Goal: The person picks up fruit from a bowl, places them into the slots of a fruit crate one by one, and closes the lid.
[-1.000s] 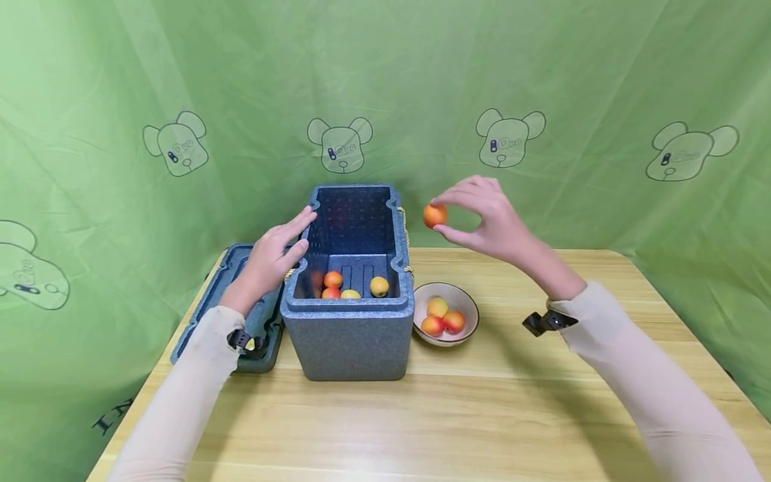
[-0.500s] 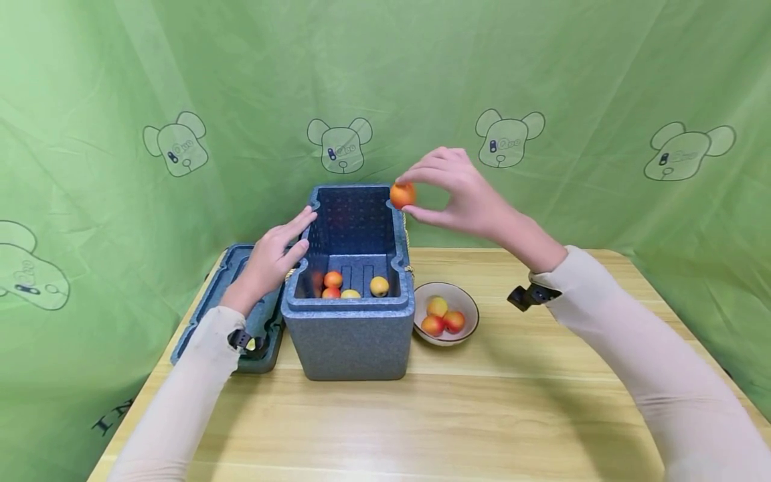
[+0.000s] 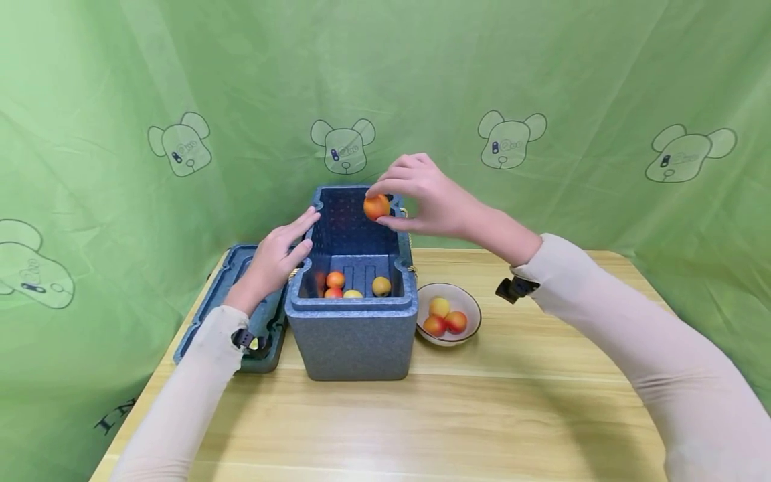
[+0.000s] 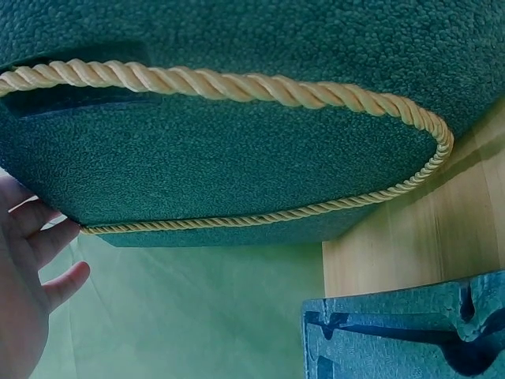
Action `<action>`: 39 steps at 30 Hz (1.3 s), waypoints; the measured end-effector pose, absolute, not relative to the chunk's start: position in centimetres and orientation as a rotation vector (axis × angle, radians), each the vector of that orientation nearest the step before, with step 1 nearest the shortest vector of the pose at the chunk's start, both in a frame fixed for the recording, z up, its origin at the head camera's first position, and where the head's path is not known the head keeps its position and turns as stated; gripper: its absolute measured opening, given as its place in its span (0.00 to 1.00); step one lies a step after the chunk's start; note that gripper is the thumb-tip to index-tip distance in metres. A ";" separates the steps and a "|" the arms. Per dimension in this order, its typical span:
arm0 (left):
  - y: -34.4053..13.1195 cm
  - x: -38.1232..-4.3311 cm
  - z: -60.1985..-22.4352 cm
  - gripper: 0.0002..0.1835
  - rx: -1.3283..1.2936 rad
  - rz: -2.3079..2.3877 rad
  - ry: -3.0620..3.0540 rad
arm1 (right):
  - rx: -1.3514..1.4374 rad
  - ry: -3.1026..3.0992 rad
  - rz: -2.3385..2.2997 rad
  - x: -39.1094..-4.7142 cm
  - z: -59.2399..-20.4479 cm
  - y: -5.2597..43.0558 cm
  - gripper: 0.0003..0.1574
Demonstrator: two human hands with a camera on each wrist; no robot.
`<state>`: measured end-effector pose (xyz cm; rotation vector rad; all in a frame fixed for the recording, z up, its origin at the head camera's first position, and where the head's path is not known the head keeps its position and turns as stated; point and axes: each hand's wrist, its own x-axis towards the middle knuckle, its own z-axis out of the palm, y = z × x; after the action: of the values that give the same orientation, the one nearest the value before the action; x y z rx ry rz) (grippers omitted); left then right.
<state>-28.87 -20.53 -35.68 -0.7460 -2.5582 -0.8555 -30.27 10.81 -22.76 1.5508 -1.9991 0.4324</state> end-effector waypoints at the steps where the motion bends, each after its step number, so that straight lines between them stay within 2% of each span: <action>1: -20.5 -28.9 -35.7 0.30 -0.747 -0.856 -2.558 | 1.558 -2.004 0.426 -30.2 -22.7 10.7 0.20; 25: -20.4 -28.9 -35.6 0.30 -0.745 -0.845 -2.558 | 1.636 -2.128 0.237 -30.8 -24.8 9.4 0.21; 39: -20.6 -28.8 -35.5 0.31 -0.750 -0.815 -2.558 | 1.630 -2.098 0.218 -30.8 -25.3 9.7 0.27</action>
<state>-28.80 -20.64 -35.49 -0.7502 -2.5583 -0.8147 -30.78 9.72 -25.28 1.6298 -2.0981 0.2176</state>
